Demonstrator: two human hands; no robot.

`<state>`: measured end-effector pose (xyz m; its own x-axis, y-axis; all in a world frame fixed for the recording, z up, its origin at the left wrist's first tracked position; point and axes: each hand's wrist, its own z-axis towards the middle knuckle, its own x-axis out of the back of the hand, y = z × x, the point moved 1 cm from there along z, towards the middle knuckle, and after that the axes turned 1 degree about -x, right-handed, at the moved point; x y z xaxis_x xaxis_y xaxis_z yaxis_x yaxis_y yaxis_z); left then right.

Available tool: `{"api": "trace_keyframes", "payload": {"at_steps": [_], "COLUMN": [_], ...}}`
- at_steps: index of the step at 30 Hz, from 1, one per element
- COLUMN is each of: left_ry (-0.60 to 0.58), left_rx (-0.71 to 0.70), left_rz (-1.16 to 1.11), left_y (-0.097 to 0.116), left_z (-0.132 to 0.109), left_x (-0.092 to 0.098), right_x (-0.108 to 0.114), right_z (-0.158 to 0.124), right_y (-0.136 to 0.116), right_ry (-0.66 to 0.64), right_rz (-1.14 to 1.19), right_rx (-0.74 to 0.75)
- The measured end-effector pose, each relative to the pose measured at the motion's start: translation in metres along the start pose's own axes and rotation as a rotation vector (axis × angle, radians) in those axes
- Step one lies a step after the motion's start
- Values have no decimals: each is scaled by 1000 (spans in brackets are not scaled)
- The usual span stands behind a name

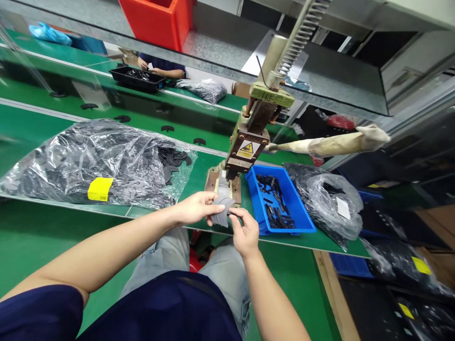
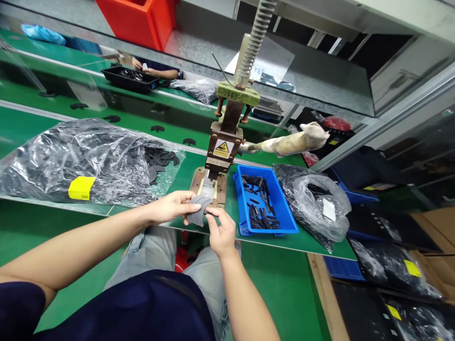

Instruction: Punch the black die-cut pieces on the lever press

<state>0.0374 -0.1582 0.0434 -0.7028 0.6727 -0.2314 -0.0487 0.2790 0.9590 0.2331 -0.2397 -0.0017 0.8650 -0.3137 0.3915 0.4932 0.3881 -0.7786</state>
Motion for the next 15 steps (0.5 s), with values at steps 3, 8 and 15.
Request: {"api": "trace_keyframes", "payload": {"at_steps": [3,8,15], "left_ry": [-11,-109,98], "left_rx": [30,4,-108], "left_rz": [-76,-1,267], "left_y": [-4,-8,-4], "left_z": [0,-1,-10], "left_x": [7,14,0], "right_x": [-1,-4,-7], "right_z": [-1,0,1], "right_y": [2,1,0], "right_ry": [23,18,-48], "right_rz": [-2,-2,12], "right_rx": [-6,-9,-20]}}
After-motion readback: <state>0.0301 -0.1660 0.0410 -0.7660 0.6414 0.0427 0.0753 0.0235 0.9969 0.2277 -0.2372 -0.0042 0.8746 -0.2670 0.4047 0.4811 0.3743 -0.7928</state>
